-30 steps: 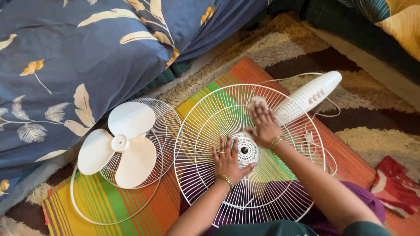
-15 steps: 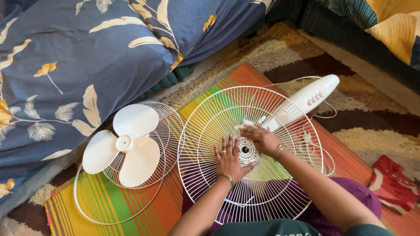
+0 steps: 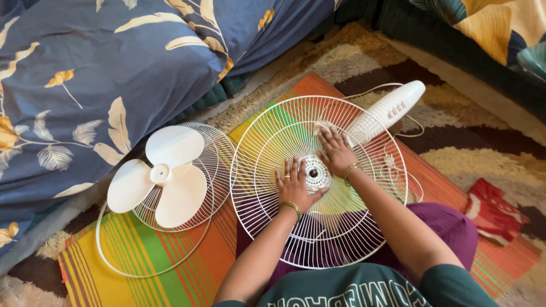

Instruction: The person assembles a white pedestal fan on a mat. They attach the front wire cage to the motor housing, secure it with a central nut, and then mount the fan blade onto the motor shaft.

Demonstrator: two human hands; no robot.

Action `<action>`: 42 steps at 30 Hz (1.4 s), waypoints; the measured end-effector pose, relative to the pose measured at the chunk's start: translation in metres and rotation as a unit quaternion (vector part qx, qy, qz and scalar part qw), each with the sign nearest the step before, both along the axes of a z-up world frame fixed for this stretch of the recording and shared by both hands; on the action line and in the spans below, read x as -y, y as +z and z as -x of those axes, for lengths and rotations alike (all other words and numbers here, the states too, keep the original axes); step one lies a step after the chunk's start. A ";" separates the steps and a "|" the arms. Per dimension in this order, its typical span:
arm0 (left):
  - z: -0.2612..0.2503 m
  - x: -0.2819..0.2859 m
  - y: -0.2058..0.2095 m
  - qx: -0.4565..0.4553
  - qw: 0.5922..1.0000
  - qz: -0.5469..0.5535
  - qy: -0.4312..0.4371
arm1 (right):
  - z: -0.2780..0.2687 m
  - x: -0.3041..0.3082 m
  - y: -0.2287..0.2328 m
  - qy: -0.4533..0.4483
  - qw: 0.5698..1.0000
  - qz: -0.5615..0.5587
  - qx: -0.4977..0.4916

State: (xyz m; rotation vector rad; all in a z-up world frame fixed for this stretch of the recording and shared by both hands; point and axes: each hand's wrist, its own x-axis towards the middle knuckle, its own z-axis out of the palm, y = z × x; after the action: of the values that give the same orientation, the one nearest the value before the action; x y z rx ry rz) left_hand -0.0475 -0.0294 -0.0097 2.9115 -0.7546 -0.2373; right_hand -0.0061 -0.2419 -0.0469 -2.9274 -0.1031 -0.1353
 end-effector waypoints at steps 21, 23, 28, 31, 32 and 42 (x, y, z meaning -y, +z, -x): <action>-0.015 -0.017 -0.032 0.100 0.990 0.084 -0.054 | 0.036 -0.025 0.022 -0.162 0.984 0.005 -0.071; -0.018 -0.017 -0.028 0.099 0.991 0.079 -0.048 | 0.036 -0.027 0.029 -0.172 0.981 -0.004 -0.086; -0.019 -0.021 -0.021 0.080 0.994 0.078 -0.022 | 0.028 -0.033 0.033 -0.179 0.978 0.002 -0.107; -0.018 -0.022 -0.015 0.074 0.994 0.074 -0.022 | 0.022 -0.032 0.033 -0.172 0.978 0.016 -0.117; -0.019 -0.020 -0.013 0.076 0.994 0.069 -0.024 | 0.021 -0.030 0.031 -0.170 0.978 0.015 -0.120; -0.006 -0.002 -0.010 0.128 0.988 0.067 -0.049 | 0.039 -0.012 0.032 -0.172 0.974 0.015 -0.147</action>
State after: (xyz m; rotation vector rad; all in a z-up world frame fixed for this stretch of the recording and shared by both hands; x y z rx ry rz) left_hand -0.0410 -0.0274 -0.0197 2.8111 -0.9122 0.1768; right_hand -0.0455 -0.2298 -0.0146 -2.9288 0.4525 0.2514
